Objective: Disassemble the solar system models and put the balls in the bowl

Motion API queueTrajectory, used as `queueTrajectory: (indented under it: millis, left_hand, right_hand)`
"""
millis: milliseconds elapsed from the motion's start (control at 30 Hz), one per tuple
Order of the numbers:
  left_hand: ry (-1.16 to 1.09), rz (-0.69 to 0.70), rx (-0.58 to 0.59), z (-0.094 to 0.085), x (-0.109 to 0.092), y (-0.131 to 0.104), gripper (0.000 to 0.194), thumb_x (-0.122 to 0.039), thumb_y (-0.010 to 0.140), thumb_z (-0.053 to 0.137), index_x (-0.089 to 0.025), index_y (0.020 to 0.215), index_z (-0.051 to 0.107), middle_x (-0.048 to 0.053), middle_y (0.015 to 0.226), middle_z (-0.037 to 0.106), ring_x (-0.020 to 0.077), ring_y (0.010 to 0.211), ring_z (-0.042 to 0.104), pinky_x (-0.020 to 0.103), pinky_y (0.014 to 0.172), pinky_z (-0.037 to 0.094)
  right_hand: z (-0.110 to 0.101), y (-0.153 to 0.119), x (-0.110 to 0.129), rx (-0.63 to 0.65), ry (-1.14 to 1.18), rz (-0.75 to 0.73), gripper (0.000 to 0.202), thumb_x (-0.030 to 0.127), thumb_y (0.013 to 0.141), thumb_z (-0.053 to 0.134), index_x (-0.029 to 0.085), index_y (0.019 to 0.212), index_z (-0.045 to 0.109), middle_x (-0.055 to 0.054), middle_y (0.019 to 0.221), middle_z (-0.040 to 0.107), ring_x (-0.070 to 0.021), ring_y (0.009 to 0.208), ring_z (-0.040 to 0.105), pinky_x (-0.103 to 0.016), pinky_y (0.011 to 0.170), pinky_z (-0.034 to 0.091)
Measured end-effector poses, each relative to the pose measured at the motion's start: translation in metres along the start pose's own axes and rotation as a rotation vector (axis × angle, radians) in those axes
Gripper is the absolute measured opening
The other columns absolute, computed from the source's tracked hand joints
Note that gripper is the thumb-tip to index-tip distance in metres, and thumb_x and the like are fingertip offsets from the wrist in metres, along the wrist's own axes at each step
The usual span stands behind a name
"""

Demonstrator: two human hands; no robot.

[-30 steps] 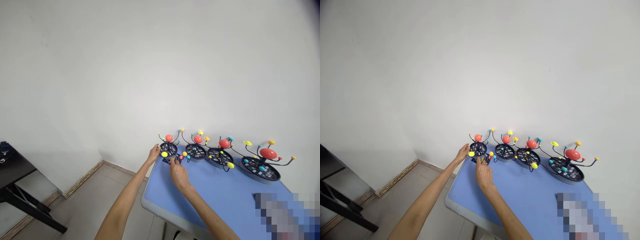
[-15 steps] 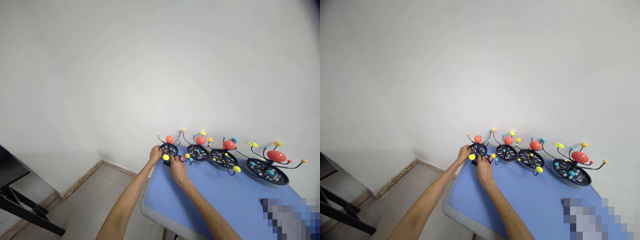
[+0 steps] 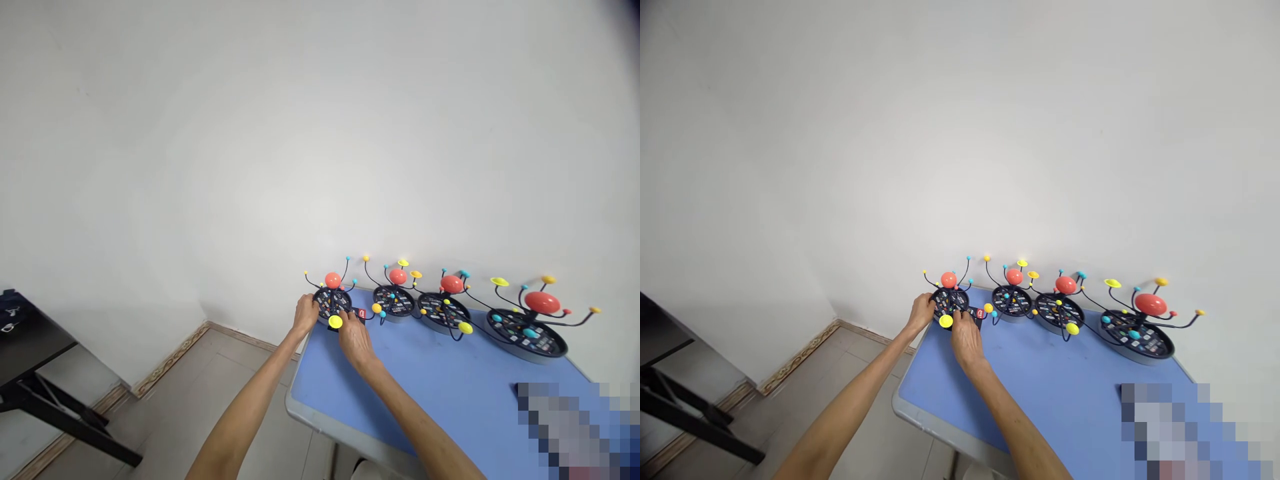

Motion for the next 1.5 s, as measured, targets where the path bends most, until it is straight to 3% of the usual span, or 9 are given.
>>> queueTrajectory:
  millis: [233,367,567,733,1100,1300,1500]
  left_hand:
    - [-0.017,0.015,-0.055,-0.022,-0.006,-0.044,0.023,-0.013,0.085,0.043,-0.016,0.085,0.066,0.009,0.084,0.068,0.0213,0.082,0.063,0.029,0.072,0.044]
    - [-0.04,0.023,-0.077,-0.029,-0.009,-0.08,0.022,-0.014,0.086,0.044,-0.016,0.092,0.065,0.008,0.088,0.068,0.0208,0.084,0.063,0.03,0.076,0.046]
    - [-0.155,-0.01,-0.069,-0.018,-0.014,-0.139,0.021,-0.018,0.086,0.044,-0.018,0.096,0.063,0.008,0.088,0.066,0.0214,0.084,0.064,0.032,0.076,0.049]
    - [-0.207,-0.039,-0.011,-0.005,-0.021,-0.173,0.022,-0.02,0.086,0.044,-0.02,0.098,0.062,0.008,0.09,0.068,0.0227,0.088,0.065,0.035,0.08,0.051]
    - [-0.258,-0.04,-0.012,0.002,-0.044,-0.2,0.029,-0.024,0.088,0.044,-0.018,0.109,0.062,0.01,0.098,0.067,0.0246,0.096,0.063,0.038,0.088,0.05]
    - [-0.28,-0.021,0.025,0.002,-0.053,-0.214,0.037,-0.028,0.089,0.045,-0.018,0.122,0.056,0.014,0.114,0.066,0.0264,0.108,0.062,0.04,0.095,0.048]
    - [-0.26,-0.016,0.071,0.004,-0.066,-0.233,0.048,-0.046,0.091,0.046,-0.017,0.128,0.054,0.018,0.119,0.065,0.0308,0.11,0.062,0.042,0.093,0.049]
  right_hand:
    - [-0.013,-0.029,0.002,-0.007,0.018,-0.039,0.035,0.0,0.09,0.033,0.015,0.109,0.059,-0.011,0.102,0.065,-0.0177,0.086,0.064,-0.025,0.066,0.039]
    - [-0.013,-0.059,-0.003,-0.011,0.052,-0.076,0.04,-0.005,0.082,0.035,0.016,0.104,0.06,-0.009,0.098,0.065,-0.0162,0.081,0.063,-0.025,0.064,0.038]
    - [0.003,-0.111,-0.029,-0.15,0.12,-0.183,0.044,-0.005,0.076,0.036,0.018,0.102,0.063,-0.006,0.09,0.065,-0.0153,0.069,0.06,-0.023,0.058,0.038]
    - [0.009,-0.145,-0.046,-0.178,0.11,-0.186,0.056,-0.008,0.071,0.033,0.018,0.11,0.063,-0.008,0.093,0.067,-0.0175,0.074,0.063,-0.024,0.061,0.043]
    - [0.014,-0.175,-0.07,-0.239,0.211,-0.171,0.042,0.005,0.088,0.033,0.02,0.116,0.061,-0.008,0.093,0.067,-0.0206,0.075,0.066,-0.029,0.06,0.05]
    - [0.001,-0.18,-0.081,-0.217,0.332,-0.175,0.036,0.017,0.093,0.034,0.02,0.112,0.064,-0.012,0.101,0.068,-0.0215,0.083,0.069,-0.031,0.069,0.056]
    - [-0.014,-0.178,-0.102,-0.177,0.442,-0.137,0.036,0.024,0.093,0.034,0.022,0.112,0.065,-0.011,0.106,0.067,-0.0197,0.088,0.069,-0.031,0.076,0.057]
Point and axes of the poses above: each hand's wrist, its own y-axis towards the middle knuckle, its own z-axis out of the palm, x = y × z, the point moved 2 cm from there along y, towards the middle knuckle
